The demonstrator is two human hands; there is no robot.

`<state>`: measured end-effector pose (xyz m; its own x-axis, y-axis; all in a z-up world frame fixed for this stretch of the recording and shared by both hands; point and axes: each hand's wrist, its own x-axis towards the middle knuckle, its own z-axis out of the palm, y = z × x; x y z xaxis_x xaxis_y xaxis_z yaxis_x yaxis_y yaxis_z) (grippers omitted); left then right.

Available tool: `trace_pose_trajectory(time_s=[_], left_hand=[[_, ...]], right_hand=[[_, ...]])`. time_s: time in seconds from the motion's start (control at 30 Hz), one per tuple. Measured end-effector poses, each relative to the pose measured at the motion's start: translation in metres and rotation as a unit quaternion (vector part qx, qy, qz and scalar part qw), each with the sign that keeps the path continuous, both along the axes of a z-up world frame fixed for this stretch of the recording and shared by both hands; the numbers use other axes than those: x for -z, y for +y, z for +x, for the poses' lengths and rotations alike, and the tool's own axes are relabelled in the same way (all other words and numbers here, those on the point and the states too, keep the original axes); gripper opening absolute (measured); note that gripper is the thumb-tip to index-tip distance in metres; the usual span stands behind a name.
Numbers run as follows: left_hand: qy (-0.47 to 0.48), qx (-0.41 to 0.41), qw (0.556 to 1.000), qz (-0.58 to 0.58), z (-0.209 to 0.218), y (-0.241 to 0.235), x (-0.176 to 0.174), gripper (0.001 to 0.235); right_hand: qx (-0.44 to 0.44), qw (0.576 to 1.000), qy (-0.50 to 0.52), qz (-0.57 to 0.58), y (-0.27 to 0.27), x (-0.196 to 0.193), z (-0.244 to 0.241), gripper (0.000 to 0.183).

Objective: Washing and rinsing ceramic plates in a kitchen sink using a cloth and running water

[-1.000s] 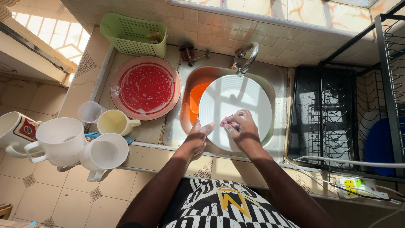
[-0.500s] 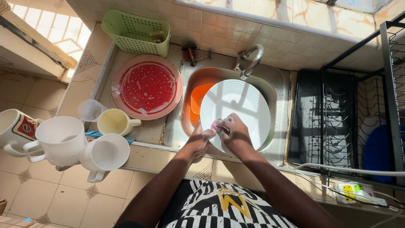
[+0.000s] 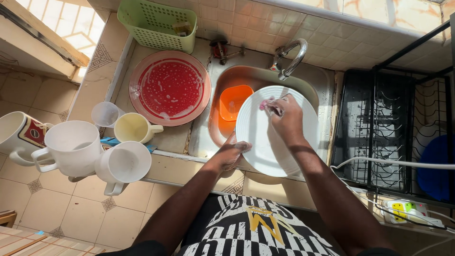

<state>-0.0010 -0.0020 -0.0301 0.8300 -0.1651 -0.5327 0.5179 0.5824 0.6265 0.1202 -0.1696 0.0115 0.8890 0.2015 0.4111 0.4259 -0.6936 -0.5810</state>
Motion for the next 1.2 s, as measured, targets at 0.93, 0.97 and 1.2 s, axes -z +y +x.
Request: trace_pose_trajectory(time_s=[0.93,0.97,1.2], left_hand=[[-0.025,0.002,1.0,-0.008,-0.002,0.004,-0.033,0.072],[-0.033,0.002,0.999,-0.006,-0.001,0.004,-0.03,0.07],[-0.015,0.015,1.0,-0.006,-0.007,0.007,-0.095,0.059]], right_hand=[[0.017,0.998,-0.005,0.062,0.013,0.013,-0.005,0.019],[-0.014,0.998,0.016,0.06,0.024,0.006,-0.016,0.018],[0.095,0.994,-0.042,0.036,-0.006,0.003,0.025,0.019]])
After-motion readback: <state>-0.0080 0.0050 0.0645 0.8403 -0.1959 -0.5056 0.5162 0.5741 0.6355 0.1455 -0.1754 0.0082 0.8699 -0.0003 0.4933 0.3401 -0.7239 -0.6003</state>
